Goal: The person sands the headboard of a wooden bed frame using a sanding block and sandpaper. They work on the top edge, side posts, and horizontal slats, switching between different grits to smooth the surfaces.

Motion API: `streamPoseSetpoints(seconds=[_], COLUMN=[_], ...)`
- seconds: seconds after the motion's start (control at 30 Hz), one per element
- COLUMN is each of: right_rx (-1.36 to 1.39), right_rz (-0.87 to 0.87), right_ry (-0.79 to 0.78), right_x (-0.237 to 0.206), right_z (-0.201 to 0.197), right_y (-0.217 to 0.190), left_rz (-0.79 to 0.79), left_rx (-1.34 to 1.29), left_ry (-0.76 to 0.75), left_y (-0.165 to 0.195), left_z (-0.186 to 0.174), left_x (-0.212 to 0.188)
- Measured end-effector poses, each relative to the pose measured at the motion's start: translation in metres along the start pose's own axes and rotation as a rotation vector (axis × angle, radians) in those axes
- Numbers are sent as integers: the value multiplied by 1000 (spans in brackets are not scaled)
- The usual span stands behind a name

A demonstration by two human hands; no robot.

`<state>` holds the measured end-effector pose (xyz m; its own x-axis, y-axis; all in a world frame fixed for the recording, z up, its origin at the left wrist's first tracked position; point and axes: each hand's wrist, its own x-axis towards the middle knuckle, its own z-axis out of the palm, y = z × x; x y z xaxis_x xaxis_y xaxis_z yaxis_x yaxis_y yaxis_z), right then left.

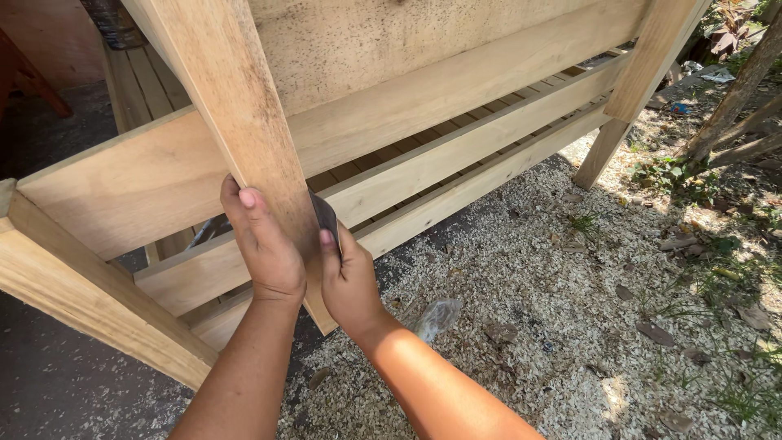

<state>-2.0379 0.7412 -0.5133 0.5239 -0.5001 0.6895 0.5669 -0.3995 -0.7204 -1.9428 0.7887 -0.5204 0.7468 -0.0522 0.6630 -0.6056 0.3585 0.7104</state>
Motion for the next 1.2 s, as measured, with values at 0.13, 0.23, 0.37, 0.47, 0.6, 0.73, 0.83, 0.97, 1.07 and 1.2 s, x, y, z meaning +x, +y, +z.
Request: streamPoseSetpoints(seconds=[0.13,0.23,0.37,0.47,0.6,0.73,0.83,0.97,1.07,1.2], right_rx=[112,310,557,507,493,567,534,510,461,537], right_rz=[235,310,453,467,401,569,518,486,642,498], right_ry=[-124,-248,-298,-291,-357,-397,-406,-407,-415,-373], right_x=[3,51,54,30,47,82,73,70,87,79], right_z=[-9,-10,-15,-19,-14,-5,-10,-13,-6,-4], right_y=[2,-2,-6,-7,-3,-1,4,4,4,0], left_rz=[5,8,79,63,75,103,105,124,125,85], left_rx=[-40,-27,24,33,-7,14,32,37,46,45], left_ry=[-9,-23,-9,-2,-6,4,15,25,25,15], left_y=[-1,-1,-2,-3,-5,-6,-7,-8,-6,-2], left_z=[0,0,0,0,1,2,2,2,2,3], left_x=[0,0,-1,-1,-1,0,0,-2,-2,-2])
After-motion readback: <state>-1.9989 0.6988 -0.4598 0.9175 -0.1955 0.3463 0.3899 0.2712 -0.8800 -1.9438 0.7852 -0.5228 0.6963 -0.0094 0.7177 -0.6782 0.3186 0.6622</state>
